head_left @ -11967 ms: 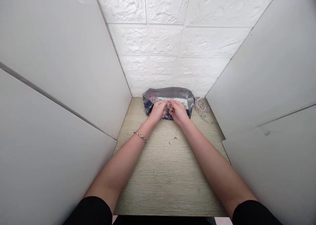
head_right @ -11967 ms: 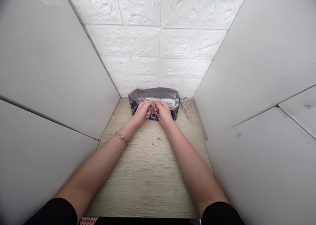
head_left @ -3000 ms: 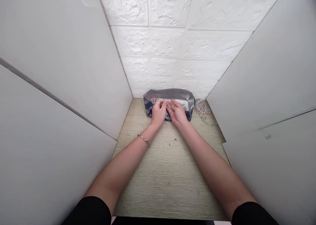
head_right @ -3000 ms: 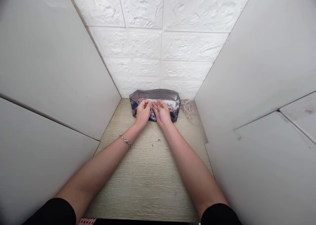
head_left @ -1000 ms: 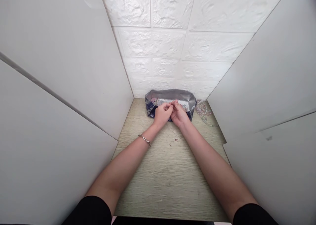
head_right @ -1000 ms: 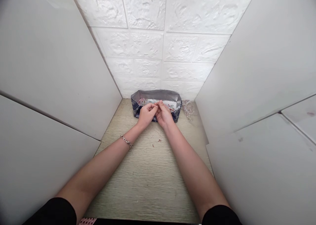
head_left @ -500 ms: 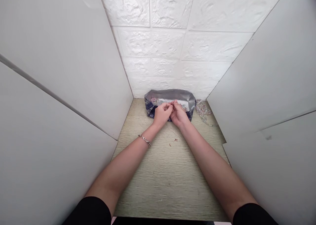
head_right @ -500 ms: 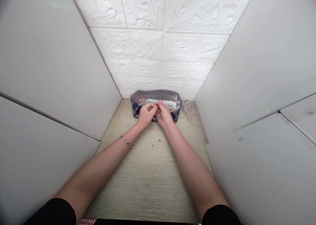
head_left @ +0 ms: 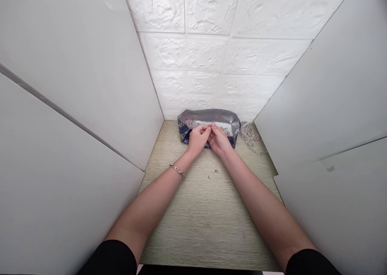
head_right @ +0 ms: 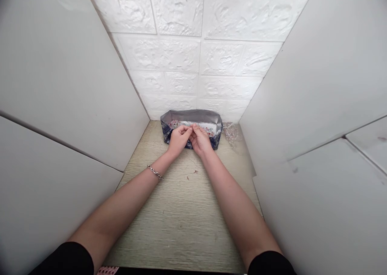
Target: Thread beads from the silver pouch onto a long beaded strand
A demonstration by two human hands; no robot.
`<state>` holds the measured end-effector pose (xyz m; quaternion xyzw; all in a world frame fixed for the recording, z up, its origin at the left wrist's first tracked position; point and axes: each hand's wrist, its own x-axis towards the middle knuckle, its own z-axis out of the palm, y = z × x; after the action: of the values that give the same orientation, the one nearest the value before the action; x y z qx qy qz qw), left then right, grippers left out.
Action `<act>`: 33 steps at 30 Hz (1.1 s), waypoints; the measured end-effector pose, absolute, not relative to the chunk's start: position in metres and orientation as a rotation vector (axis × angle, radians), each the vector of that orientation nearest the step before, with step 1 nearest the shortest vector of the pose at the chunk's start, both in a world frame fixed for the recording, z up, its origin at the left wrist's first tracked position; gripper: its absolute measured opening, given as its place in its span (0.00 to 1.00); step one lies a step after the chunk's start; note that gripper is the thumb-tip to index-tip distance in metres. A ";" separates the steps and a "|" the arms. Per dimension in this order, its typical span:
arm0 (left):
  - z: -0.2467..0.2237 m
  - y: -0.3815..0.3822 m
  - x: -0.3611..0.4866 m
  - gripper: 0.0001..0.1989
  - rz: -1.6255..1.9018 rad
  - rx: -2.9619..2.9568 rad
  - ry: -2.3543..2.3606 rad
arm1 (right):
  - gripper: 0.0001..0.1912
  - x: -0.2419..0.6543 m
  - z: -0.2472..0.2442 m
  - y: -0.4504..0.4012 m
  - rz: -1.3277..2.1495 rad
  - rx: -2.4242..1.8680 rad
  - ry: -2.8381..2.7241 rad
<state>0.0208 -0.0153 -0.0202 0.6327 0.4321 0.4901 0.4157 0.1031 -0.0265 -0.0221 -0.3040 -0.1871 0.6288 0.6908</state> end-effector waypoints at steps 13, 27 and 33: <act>-0.019 -0.014 0.022 0.11 1.210 1.592 0.935 | 0.12 0.106 -0.001 -0.028 1.244 -0.825 -0.506; -0.014 -0.020 0.020 0.13 1.143 1.638 0.969 | 0.11 0.119 0.085 -0.058 0.777 -0.874 -0.856; -0.014 -0.021 0.020 0.12 1.151 1.666 0.980 | 0.10 0.123 0.125 -0.090 0.687 -0.723 -0.942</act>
<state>0.0204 -0.0214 -0.0142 0.6681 0.3930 0.4617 0.4314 0.1233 -0.0904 0.1248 -0.3338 -0.4349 0.3172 0.7738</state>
